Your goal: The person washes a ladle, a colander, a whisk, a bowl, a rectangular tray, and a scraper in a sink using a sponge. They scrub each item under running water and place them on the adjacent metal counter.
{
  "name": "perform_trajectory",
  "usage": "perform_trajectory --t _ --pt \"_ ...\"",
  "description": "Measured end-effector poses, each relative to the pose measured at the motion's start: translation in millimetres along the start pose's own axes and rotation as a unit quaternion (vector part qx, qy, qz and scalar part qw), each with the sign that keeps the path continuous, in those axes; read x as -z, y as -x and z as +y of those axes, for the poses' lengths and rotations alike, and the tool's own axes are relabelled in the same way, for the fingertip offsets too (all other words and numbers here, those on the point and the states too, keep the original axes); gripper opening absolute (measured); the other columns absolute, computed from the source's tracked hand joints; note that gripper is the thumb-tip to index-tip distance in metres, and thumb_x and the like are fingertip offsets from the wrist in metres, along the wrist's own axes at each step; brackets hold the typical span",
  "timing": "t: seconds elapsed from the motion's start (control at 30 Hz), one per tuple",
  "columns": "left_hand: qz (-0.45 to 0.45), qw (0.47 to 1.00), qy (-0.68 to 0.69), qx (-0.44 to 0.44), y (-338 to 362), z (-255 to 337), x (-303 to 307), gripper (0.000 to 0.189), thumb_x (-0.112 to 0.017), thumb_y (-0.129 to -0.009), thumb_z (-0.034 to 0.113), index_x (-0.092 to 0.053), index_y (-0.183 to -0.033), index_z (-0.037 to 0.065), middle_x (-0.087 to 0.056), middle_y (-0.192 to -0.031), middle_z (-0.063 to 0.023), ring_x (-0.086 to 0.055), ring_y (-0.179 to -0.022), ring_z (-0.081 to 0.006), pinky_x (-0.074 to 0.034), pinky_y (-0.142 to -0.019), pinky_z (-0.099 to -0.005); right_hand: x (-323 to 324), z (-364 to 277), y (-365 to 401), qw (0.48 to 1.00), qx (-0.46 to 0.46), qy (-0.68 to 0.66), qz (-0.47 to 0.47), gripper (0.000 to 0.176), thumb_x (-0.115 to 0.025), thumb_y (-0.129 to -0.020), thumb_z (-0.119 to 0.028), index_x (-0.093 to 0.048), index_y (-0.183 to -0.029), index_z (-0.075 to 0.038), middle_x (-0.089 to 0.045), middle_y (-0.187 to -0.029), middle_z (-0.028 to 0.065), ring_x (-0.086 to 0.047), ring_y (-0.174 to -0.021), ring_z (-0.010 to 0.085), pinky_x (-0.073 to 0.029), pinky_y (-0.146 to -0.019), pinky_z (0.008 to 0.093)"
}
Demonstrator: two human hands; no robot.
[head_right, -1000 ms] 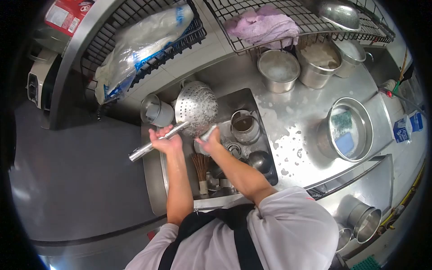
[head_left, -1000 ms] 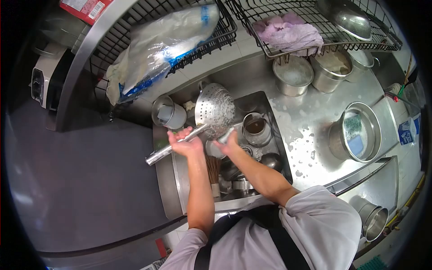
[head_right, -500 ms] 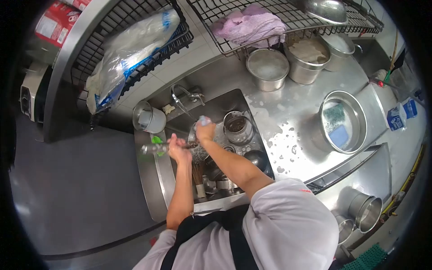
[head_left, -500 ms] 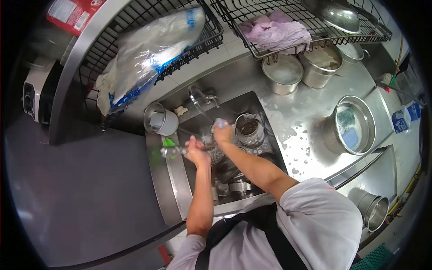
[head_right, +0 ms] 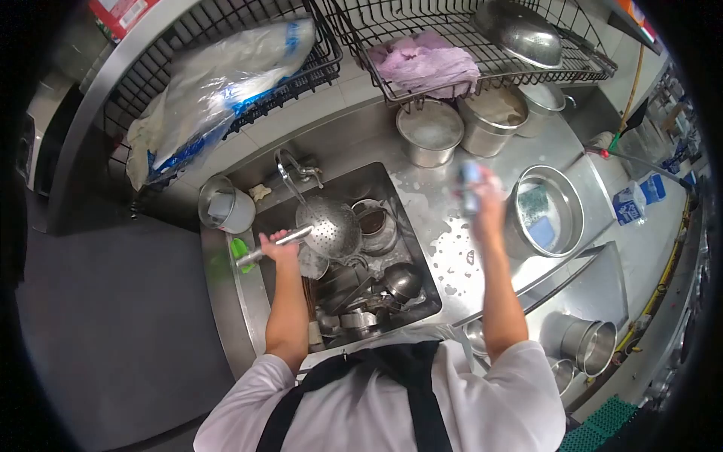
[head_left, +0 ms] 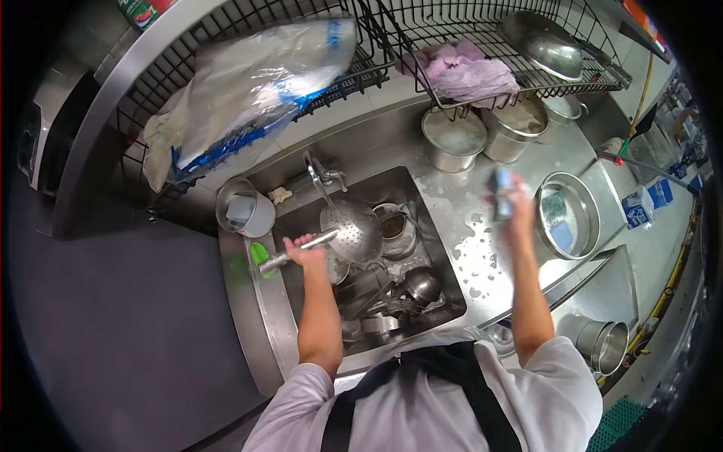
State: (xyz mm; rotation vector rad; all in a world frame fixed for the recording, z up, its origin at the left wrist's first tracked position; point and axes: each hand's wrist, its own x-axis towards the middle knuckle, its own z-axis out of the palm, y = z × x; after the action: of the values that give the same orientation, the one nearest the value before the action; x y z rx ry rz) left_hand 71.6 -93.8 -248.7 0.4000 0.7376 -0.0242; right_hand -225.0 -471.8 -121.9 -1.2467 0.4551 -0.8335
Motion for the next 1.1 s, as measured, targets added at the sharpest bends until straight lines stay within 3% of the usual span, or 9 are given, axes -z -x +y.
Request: perform_trajectory --t 0.13,0.3,0.43,0.53,0.63,0.73,0.83,1.03,1.1 --pt "0.069 0.989 0.129 0.018 -10.8 14.4 47.8 0.056 -0.048 -0.094 0.060 -0.031 -0.063 0.017 -0.035 -0.055 0.0003 -0.041 -0.056 -0.0202 -0.043 -0.065 -0.0397 91.3 -73.9 -4.2 0.909 0.125 0.361 0.167 0.042 -0.060 -0.086 -0.018 -0.062 -0.124 -0.002 -0.065 -0.116 0.0150 -0.065 -0.103 0.0254 -0.047 -0.092 0.0341" --pt "0.126 0.971 0.201 -0.007 2.3 18.1 74.4 0.061 -0.043 -0.093 0.067 -0.031 -0.062 0.015 -0.035 -0.054 -0.0009 -0.042 -0.056 -0.0217 -0.046 -0.069 -0.0431 132.2 -53.8 -7.5 0.640 0.231 0.692 0.239 0.038 -0.061 -0.085 -0.018 -0.065 -0.119 0.000 -0.059 -0.127 0.0207 -0.056 -0.117 0.0372 -0.039 -0.105 0.0431" --pt "0.082 0.969 0.231 -0.020 -5.2 22.5 94.3 0.062 -0.042 -0.092 0.066 -0.030 -0.063 0.012 -0.036 -0.057 -0.0060 -0.047 -0.065 -0.0264 -0.047 -0.078 -0.0446 -23.6 14.0 17.1 0.846 0.171 0.504 0.039 0.032 -0.061 -0.083 -0.008 -0.064 -0.114 -0.003 -0.065 -0.114 0.0188 -0.061 -0.109 0.0342 -0.045 -0.098 0.0417" --pt "0.064 0.972 0.226 -0.022 13.6 25.0 82.6 0.062 -0.041 -0.093 0.064 -0.030 -0.061 0.013 -0.037 -0.057 -0.0062 -0.047 -0.062 -0.0269 -0.047 -0.079 -0.0450 -148.2 103.6 54.6 0.870 0.104 0.381 -0.294 0.046 -0.066 -0.086 -0.024 -0.059 -0.127 -0.005 -0.056 -0.131 0.0201 -0.053 -0.122 0.0366 -0.043 -0.103 0.0433" --pt "0.092 0.973 0.203 -0.057 45.0 36.8 54.6 0.059 -0.043 -0.095 0.060 -0.028 -0.060 0.015 -0.035 -0.052 -0.0026 -0.041 -0.055 -0.0247 -0.046 -0.069 -0.0408 -244.0 152.7 72.5 0.725 0.223 0.479 -0.443 0.063 -0.044 -0.097 -0.051 -0.042 -0.147 -0.014 -0.029 -0.156 0.0199 -0.029 -0.142 0.0408 -0.026 -0.116 0.0472" --pt "0.065 0.972 0.219 -0.055 50.9 65.3 56.9 0.056 -0.043 -0.095 0.057 -0.029 -0.062 0.015 -0.034 -0.053 -0.0019 -0.040 -0.054 -0.0248 -0.046 -0.073 -0.0412 -310.3 188.0 40.3 0.760 0.182 0.470 -0.411 0.061 -0.038 -0.098 -0.055 -0.044 -0.146 -0.016 -0.035 -0.153 0.0191 -0.033 -0.140 0.0403 -0.026 -0.116 0.0466" --pt "0.035 0.975 0.208 -0.074 60.6 86.5 59.1 0.053 -0.047 -0.095 0.056 -0.032 -0.065 0.015 -0.032 -0.054 -0.0008 -0.040 -0.054 -0.0223 -0.044 -0.078 -0.0443 -342.9 193.1 7.1 0.805 -0.085 0.437 -0.392 0.061 -0.042 -0.097 -0.054 -0.045 -0.145 -0.016 -0.043 -0.147 0.0194 -0.037 -0.138 0.0400 -0.032 -0.112 0.0464" --pt "-0.130 0.989 0.065 -0.032 57.8 88.8 36.9 0.048 -0.057 -0.090 0.054 -0.040 -0.067 0.015 -0.030 -0.056 0.0019 -0.033 -0.053 -0.0155 -0.040 -0.069 -0.0417 -294.9 251.9 -27.4 0.856 -0.484 0.054 -0.176 0.051 -0.048 -0.095 -0.044 -0.059 -0.126 -0.006 -0.064 -0.116 0.0156 -0.060 -0.109 0.0277 -0.047 -0.095 0.0458" --pt "-0.171 0.985 -0.004 0.023 47.5 72.5 16.7 0.051 -0.064 -0.088 0.054 -0.042 -0.063 0.015 -0.030 -0.054 0.0020 -0.033 -0.051 -0.0150 -0.037 -0.061 -0.0378 -262.6 263.2 -30.0 0.871 -0.476 0.084 -0.093 0.042 -0.051 -0.094 -0.040 -0.065 -0.112 -0.005 -0.066 -0.107 0.0130 -0.062 -0.097 0.0263 -0.050 -0.085 0.0444"
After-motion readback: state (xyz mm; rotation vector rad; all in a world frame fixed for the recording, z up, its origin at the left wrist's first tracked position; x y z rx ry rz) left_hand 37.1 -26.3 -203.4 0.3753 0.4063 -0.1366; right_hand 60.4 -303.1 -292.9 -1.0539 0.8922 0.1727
